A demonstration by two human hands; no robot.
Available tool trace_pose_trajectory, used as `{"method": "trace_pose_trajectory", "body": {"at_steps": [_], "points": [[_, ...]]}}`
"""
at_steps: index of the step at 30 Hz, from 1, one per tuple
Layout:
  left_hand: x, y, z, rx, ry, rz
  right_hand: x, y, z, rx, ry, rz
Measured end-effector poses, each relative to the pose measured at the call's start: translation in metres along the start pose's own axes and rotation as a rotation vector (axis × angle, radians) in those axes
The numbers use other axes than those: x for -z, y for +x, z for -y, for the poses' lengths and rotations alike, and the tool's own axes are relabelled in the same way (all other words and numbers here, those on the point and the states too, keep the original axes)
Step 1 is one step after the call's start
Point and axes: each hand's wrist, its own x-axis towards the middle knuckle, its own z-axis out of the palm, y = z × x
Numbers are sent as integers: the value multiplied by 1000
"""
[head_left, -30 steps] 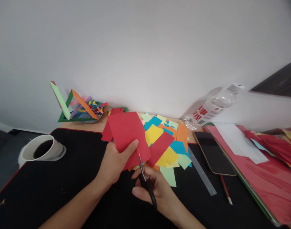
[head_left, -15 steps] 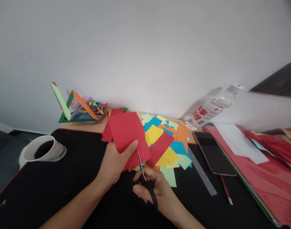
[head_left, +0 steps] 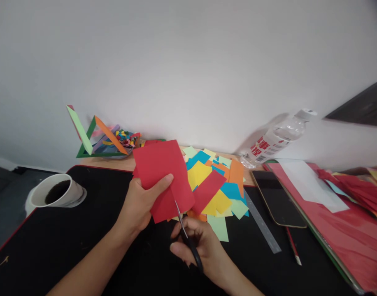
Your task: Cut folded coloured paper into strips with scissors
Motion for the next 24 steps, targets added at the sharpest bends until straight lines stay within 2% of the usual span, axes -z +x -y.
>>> {"method": "trace_pose_trajectory", "body": {"at_steps": [5,9,24], "points": [[0,-2,1,-22,115,-52,1,-2,-2,-8,-43,12],[0,-3,4,-54,193,-30,1,-2,1,25,-70,4],[-1,-6,1,-58,255,-41,0,-2,-2,7,-11,38]]}}
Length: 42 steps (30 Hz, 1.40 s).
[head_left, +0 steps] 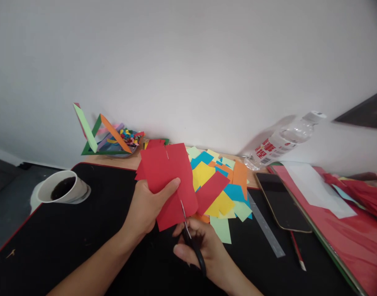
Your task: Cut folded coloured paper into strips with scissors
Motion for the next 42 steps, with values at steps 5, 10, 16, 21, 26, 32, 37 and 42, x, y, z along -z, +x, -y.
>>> {"method": "trace_pose_trajectory", "body": {"at_steps": [5,10,16,21,26,32,37,42], "points": [[0,-1,-1,16,2,-17,-2,0,1,-20,-1,-28],[0,1,2,12,4,-25,-3,-1,1,-37,4,-28],[0,0,2,19,-8,5,-2,-1,-4,-19,30,-35],[-3,-3,1,23,25,55,-1,-1,-2,34,29,-70],[-3,-4,0,25,51,55,-2,-1,0,18,20,-95],[-4,-4,-3,31,46,42,-2,-1,-2,57,29,-70],[-4,-5,-3,36,45,55,-2,-1,-5,76,79,-59],[-4,-5,-4,34,61,46,-3,0,-4,62,98,-53]]}}
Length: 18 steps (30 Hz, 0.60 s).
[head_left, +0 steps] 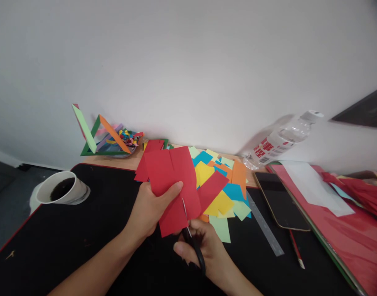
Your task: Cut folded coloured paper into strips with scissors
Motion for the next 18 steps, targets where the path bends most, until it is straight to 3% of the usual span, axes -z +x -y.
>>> {"method": "trace_pose_trajectory", "body": {"at_steps": [18], "points": [[1,1,3,6,10,-1,-3,2,2,-127,-74,-54]]}}
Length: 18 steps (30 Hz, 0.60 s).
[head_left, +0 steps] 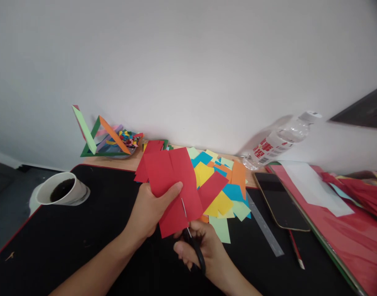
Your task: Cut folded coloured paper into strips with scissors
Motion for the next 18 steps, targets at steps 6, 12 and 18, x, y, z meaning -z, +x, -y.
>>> {"method": "trace_pose_trajectory", "body": {"at_steps": [6,12,18], "points": [[0,0,2,-14,-15,8,1,0,-2,-14,-35,8],[3,6,2,11,-123,7,2,1,-3,-35,-28,1],[6,9,2,39,-200,4,3,0,0,30,-33,63]]}}
